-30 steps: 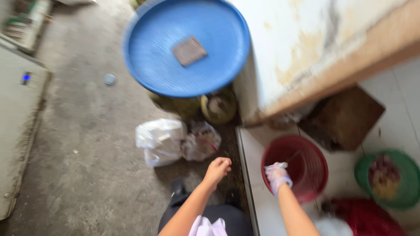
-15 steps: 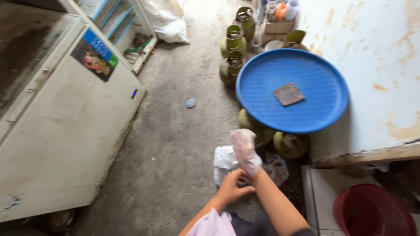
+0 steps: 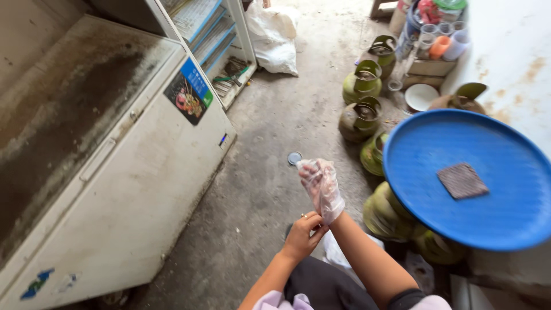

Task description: The person sits on the floor and uses a knife to cut white rectangular food blocks from plastic bags into smaller pieces, placing them into a red basket and onto a blue tray.

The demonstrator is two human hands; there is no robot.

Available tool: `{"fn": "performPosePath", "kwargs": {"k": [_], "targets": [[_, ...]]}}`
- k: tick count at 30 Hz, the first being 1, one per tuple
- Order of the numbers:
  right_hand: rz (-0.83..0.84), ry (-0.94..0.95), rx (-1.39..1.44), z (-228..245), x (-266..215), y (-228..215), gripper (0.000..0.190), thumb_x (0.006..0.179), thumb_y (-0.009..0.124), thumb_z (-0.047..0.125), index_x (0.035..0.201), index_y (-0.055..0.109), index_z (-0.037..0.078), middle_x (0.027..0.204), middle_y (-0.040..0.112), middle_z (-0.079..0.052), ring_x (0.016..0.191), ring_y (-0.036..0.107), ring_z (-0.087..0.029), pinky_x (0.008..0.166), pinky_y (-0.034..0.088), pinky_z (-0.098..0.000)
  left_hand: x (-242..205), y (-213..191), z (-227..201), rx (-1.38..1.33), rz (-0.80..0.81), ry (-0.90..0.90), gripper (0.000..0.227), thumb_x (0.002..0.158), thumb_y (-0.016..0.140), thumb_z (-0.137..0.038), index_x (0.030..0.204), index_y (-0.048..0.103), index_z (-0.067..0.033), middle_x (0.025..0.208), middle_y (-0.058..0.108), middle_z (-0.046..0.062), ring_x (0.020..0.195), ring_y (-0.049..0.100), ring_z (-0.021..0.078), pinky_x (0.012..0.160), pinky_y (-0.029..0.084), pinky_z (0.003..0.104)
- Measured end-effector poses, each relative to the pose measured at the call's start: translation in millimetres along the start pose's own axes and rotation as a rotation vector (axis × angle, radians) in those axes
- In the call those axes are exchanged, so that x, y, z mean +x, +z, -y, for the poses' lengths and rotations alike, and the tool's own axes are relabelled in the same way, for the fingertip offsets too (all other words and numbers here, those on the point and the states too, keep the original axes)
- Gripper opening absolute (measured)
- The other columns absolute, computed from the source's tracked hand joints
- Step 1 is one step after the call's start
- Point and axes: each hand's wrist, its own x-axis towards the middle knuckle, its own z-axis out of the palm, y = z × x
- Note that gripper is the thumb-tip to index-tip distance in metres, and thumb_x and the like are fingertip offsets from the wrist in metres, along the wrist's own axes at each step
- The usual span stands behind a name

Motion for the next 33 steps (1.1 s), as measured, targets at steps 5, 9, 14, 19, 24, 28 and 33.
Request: {"fn": "performPosePath", "kwargs": {"k": [5, 9, 14, 19, 24, 28, 33], "targets": [[-0.127, -0.086, -0.067, 11.2, 138.0, 56.0, 0.041, 0.102, 0.047, 0.039, 0.139, 0.047, 0.021, 0.136, 0.061, -0.007, 0.124, 0.063, -0.023, 0.113, 0.046, -0.0409, 108.0, -59.7, 44.7, -0.191, 0.225, -0.044, 0.008, 0.090, 0.069, 0.000, 0.089, 0.061, 0.0013, 0.082, 0.058, 0.011, 0.073, 0.060, 0.0247, 0.069, 0.052, 0.036], [-0.001, -0.266, -0.101, 43.8, 232.1, 84.1, 0.047, 0.110, 0.056, 0.033, 0.147, 0.046, 0.007, 0.148, 0.050, -0.012, 0.134, 0.053, -0.023, 0.120, 0.039, -0.0422, 202.1, -109.1, 69.9, -0.208, 0.317, -0.057, 0.009, 0.092, 0.067, 0.000, 0.090, 0.058, 0.0003, 0.083, 0.058, 0.010, 0.074, 0.060, 0.0231, 0.071, 0.052, 0.035], [0.006, -0.164, 0.130, 113.3, 321.8, 108.8, 0.066, 0.101, 0.032, 0.059, 0.148, 0.048, 0.015, 0.153, 0.052, -0.004, 0.143, 0.045, -0.021, 0.119, 0.030, -0.0395, 321.7, -123.4, 103.1, -0.241, 0.455, 0.015, 0.011, 0.092, 0.068, 0.000, 0.089, 0.057, 0.0001, 0.083, 0.059, 0.010, 0.075, 0.060, 0.0239, 0.071, 0.050, 0.035], [0.062, -0.071, 0.244, 160.5, 422.5, 92.1, 0.058, 0.103, 0.034, 0.058, 0.144, 0.051, 0.021, 0.151, 0.055, -0.010, 0.139, 0.050, -0.023, 0.115, 0.034, -0.0359, 444.7, -129.1, 154.9, -0.257, 0.567, 0.198, 0.012, 0.092, 0.072, -0.008, 0.091, 0.061, -0.0021, 0.083, 0.059, 0.009, 0.076, 0.060, 0.0256, 0.072, 0.051, 0.036], [0.032, -0.375, -0.315, 204.3, 570.0, 78.2, 0.042, 0.101, 0.060, 0.029, 0.140, 0.054, 0.011, 0.140, 0.056, -0.021, 0.124, 0.057, -0.030, 0.101, 0.045, -0.0400, 601.6, -159.1, 188.6, -0.174, 0.450, 0.321, 0.032, 0.085, 0.084, -0.025, 0.083, 0.059, -0.0054, 0.077, 0.060, 0.008, 0.070, 0.062, 0.0252, 0.069, 0.052, 0.037], [-0.217, -0.291, -0.070, 247.1, 666.6, 79.4, 0.031, 0.107, 0.055, 0.030, 0.135, 0.059, 0.017, 0.127, 0.061, -0.013, 0.112, 0.062, -0.026, 0.090, 0.049, -0.0361, 717.3, -161.7, 201.9, -0.272, 0.455, 0.270, 0.044, 0.080, 0.084, -0.033, 0.100, 0.059, -0.0031, 0.080, 0.063, 0.010, 0.071, 0.064, 0.0249, 0.067, 0.053, 0.036], [0.043, -0.542, -0.069, 300.9, 749.6, 78.2, 0.030, 0.111, 0.054, 0.027, 0.136, 0.055, 0.010, 0.136, 0.061, -0.009, 0.131, 0.059, -0.025, 0.122, 0.043, -0.0406, 836.0, -125.4, 242.4, -0.336, 0.510, 0.262, 0.025, 0.091, 0.075, -0.022, 0.103, 0.062, -0.0042, 0.088, 0.068, 0.012, 0.080, 0.069, 0.0303, 0.072, 0.054, 0.038]]}}
